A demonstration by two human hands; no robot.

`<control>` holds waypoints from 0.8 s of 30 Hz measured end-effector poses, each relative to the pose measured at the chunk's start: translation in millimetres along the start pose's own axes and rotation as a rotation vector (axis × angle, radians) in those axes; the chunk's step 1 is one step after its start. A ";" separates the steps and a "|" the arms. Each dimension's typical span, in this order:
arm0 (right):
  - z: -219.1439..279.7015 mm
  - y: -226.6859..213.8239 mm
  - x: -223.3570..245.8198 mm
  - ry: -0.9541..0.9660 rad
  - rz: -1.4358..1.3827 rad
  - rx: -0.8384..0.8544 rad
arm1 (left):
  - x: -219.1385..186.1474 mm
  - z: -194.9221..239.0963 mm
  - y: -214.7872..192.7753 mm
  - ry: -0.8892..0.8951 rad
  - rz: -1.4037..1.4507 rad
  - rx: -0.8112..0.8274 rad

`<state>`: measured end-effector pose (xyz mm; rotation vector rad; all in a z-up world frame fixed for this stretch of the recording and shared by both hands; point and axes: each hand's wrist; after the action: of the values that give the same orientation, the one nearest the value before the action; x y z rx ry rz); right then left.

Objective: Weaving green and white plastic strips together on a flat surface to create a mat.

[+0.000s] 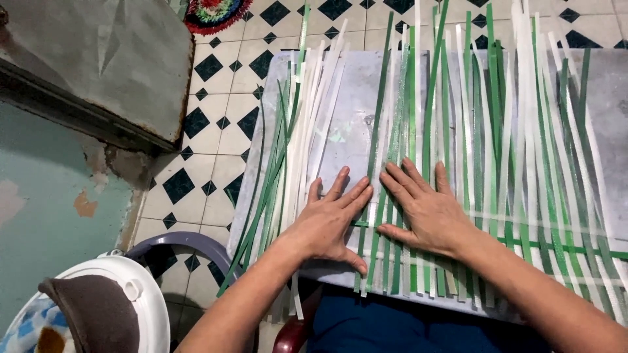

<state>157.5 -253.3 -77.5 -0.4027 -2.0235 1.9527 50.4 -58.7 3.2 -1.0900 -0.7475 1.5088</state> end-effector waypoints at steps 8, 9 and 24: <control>-3.5 -11.7 1.8 0.026 -0.071 0.131 | -1.7 0.1 -0.8 0.006 0.013 0.031; -3.6 -12.7 2.1 0.030 -0.081 0.140 | -1.4 0.5 0.2 0.008 0.019 0.029; -6.4 -47.4 6.9 0.013 -0.143 0.230 | -3.8 8.7 -9.9 0.012 0.057 0.019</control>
<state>154.1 -246.5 -29.7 -0.2105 -1.7423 2.0563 46.3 -59.3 16.2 -1.1129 -0.6980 1.5529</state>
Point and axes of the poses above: each hand's wrist, its own z-axis away from the middle knuckle, its own y-axis out of the palm, x = y × z, and after that the axes turned 9 degrees about -y, right-handed
